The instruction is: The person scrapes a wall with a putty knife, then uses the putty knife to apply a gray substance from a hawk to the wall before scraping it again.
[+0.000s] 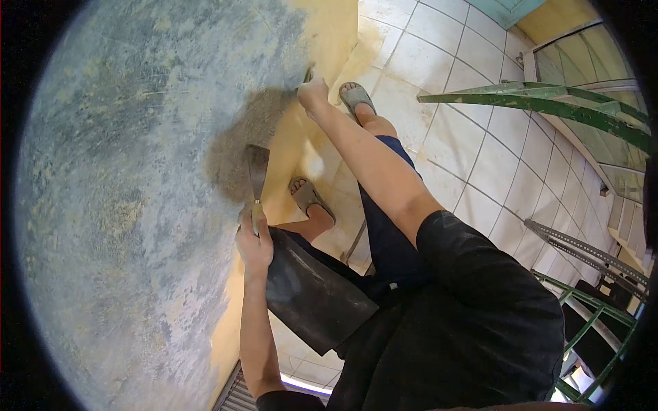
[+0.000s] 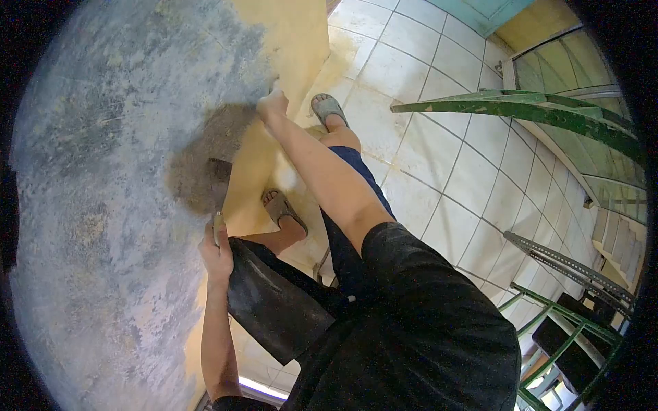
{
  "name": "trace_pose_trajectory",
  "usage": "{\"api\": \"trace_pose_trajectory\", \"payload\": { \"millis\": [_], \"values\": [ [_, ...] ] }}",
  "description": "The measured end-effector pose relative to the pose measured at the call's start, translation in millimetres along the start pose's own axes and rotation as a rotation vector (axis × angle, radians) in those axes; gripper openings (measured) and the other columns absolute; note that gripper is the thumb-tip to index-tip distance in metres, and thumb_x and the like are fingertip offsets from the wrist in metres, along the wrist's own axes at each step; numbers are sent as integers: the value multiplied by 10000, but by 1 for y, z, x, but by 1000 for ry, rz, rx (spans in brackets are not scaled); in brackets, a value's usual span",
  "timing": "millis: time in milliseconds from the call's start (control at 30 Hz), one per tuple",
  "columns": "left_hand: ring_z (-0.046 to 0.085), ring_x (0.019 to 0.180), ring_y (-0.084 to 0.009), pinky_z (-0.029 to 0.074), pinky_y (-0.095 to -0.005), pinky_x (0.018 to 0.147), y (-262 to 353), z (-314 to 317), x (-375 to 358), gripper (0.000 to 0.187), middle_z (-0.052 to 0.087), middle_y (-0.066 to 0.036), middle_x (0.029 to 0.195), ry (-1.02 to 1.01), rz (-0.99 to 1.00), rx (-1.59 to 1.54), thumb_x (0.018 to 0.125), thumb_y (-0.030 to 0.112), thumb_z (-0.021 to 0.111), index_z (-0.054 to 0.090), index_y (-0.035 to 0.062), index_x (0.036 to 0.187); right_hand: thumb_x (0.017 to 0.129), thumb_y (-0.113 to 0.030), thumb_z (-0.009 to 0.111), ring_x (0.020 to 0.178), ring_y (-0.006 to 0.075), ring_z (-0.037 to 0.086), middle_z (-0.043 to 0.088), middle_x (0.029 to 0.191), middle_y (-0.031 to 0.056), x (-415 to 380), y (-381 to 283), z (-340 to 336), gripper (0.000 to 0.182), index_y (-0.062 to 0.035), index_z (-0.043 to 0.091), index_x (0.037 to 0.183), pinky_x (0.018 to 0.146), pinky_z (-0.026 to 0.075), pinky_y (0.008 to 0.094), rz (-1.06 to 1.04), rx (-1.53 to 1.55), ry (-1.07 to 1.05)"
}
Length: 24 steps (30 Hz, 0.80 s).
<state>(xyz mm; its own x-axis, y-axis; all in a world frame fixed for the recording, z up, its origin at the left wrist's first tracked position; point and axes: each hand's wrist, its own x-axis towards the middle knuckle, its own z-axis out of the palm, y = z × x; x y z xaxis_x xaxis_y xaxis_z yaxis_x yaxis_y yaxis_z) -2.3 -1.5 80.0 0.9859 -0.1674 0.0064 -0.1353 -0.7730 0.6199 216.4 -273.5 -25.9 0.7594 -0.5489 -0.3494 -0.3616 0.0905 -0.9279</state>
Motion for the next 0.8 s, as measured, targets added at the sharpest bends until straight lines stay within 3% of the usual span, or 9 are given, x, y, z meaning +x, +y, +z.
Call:
{"api": "trace_pose_trajectory", "payload": {
  "millis": [33,167,267,333,367,533,633,733,800],
  "values": [
    [646,961,-449,495,-425,787,4,-2,-1,445,656,-285,951,2,-4,0,980,367,471,566,1,1215,829,4,444,1180,385,547,534,1297,292,2,3,5,606,54,340,1423,982,435,386,-169,-13,25],
    [633,929,-461,493,-448,769,8,-6,-4,374,648,-278,963,-1,-42,-30,964,293,496,569,-1,1182,814,16,446,1175,405,546,532,1292,302,-39,-8,14,623,64,319,1423,1009,419,409,-220,66,-56],
    [615,893,-479,491,-476,745,6,-7,0,303,639,-276,976,4,-11,-22,947,215,520,567,-1,1154,795,32,440,1177,432,530,542,1257,320,-48,-5,34,615,89,327,1397,1024,402,444,-171,-313,-86],
    [615,890,-479,491,-476,739,7,-6,-2,298,637,-280,973,-7,-16,-9,946,214,522,571,-2,1145,804,-10,451,1000,462,601,607,1008,342,-32,3,32,449,38,485,1249,891,470,451,-357,-151,140],
    [641,906,-444,493,-441,754,7,-6,-1,378,647,-280,952,-49,-59,9,963,295,497,563,2,1193,791,-12,470,983,496,578,596,970,348,-28,-9,16,345,27,513,1132,855,469,497,-66,60,-50],
    [675,852,-391,494,-395,737,3,0,5,465,653,-275,884,39,91,16,981,381,472,557,0,1235,764,0,470,931,480,599,616,943,323,-45,-14,24,330,26,517,1089,807,468,499,-237,-205,17],
    [675,814,-376,492,-384,716,11,-2,3,465,647,-269,853,-76,-89,11,980,378,476,560,-6,1228,755,7,462,896,480,601,619,927,315,-29,-13,15,323,28,519,1072,785,469,490,-213,-193,-23],
    [613,851,-487,486,-476,707,15,0,7,292,627,-290,872,-31,-65,-10,943,212,523,575,-16,1118,747,15,460,860,481,600,617,894,307,-42,1,33,298,31,523,1037,753,474,486,-309,-198,25],
    [676,824,-352,491,-379,724,2,4,3,446,646,-269,864,2,25,-39,984,352,475,562,-6,1234,742,19,460,841,480,601,615,871,304,-37,1,31,279,35,528,1012,731,476,484,-366,-233,48]
  ]
}}
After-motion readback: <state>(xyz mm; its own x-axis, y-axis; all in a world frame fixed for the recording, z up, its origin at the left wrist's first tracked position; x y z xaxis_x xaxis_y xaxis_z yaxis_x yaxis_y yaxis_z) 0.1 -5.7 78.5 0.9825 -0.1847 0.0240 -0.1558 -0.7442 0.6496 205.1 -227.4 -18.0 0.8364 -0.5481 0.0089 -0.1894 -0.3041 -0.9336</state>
